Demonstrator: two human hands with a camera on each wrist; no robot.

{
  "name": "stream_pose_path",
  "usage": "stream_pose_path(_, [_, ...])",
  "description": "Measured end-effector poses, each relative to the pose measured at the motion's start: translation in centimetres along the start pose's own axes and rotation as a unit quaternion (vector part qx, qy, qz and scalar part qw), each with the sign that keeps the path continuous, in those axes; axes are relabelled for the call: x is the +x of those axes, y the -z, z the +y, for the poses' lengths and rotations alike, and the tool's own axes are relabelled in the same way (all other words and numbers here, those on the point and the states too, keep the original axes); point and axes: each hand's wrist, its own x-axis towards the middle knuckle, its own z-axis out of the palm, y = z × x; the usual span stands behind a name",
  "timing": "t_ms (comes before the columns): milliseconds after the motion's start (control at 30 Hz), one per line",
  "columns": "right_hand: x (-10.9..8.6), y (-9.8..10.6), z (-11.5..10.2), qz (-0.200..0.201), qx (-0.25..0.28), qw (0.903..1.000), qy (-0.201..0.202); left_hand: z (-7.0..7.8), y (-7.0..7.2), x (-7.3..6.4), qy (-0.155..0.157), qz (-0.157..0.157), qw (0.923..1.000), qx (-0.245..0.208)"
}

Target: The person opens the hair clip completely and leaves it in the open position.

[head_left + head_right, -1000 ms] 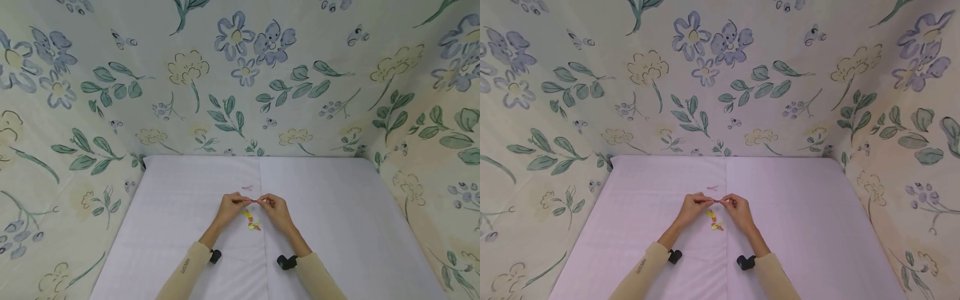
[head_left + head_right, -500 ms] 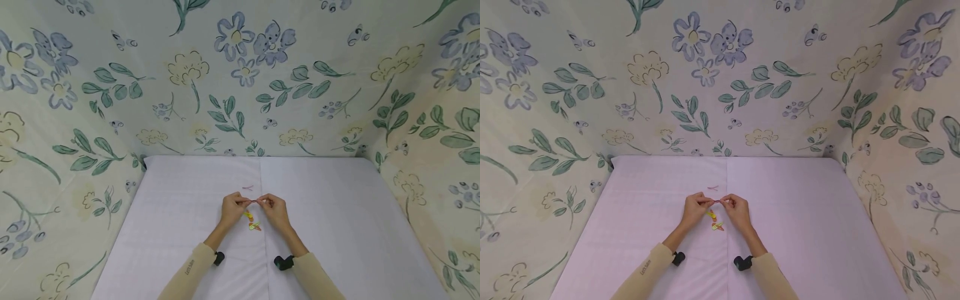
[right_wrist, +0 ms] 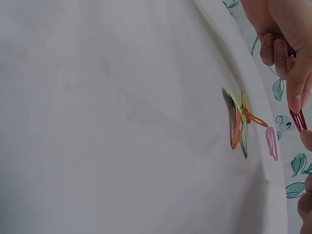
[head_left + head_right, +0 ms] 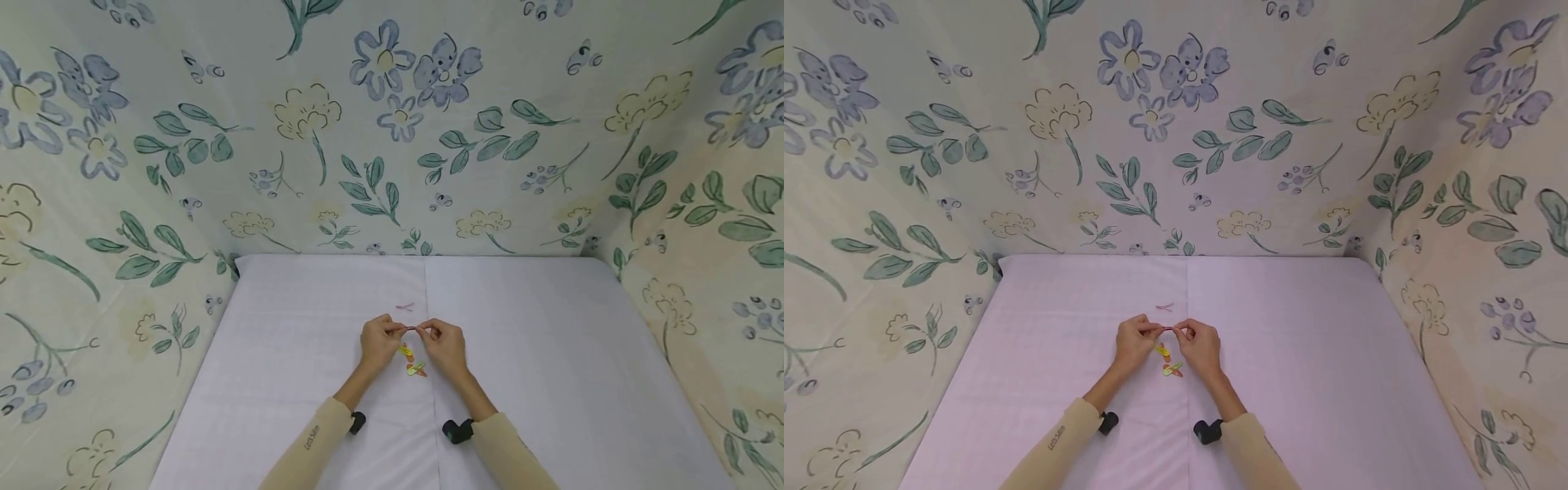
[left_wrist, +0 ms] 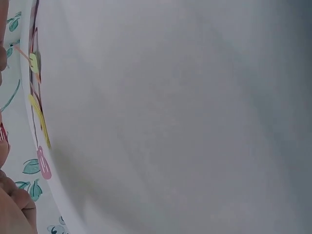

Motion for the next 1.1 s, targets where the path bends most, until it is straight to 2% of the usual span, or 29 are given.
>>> stream_pose_path(267, [0.0, 0.1, 0.6, -0.008, 0.021, 0.9998, 0.0, -1.2, 0.5, 0.0, -0.021, -0.033, 0.9988, -0.028])
stream_pose_path(433, [0.0, 0.2, 0.6, -0.023, 0.035, 0.9991, -0.002, -1.6, 1.0, 0.2, -0.005, -0.042, 0.9978, -0.052])
stream_pose_path(633, [0.2, 0.3, 0.7, -0.03, 0.041, 0.9987, 0.012, -1.9, 1.3, 0.5, -0.003, -0.042, 0.997, -0.065])
stream_pose_path(867, [0.3, 0.3, 0.8, -0.041, 0.047, 0.9981, 0.002, -2.1, 1.3, 0.8, 0.029, -0.044, 0.9936, -0.1])
stream_pose_path(1100, [0.6, 0.0, 1.1, -0.048, 0.03, 0.9983, -0.011, -2.1, 1.3, 1.1, 0.038, -0.059, 0.993, -0.095])
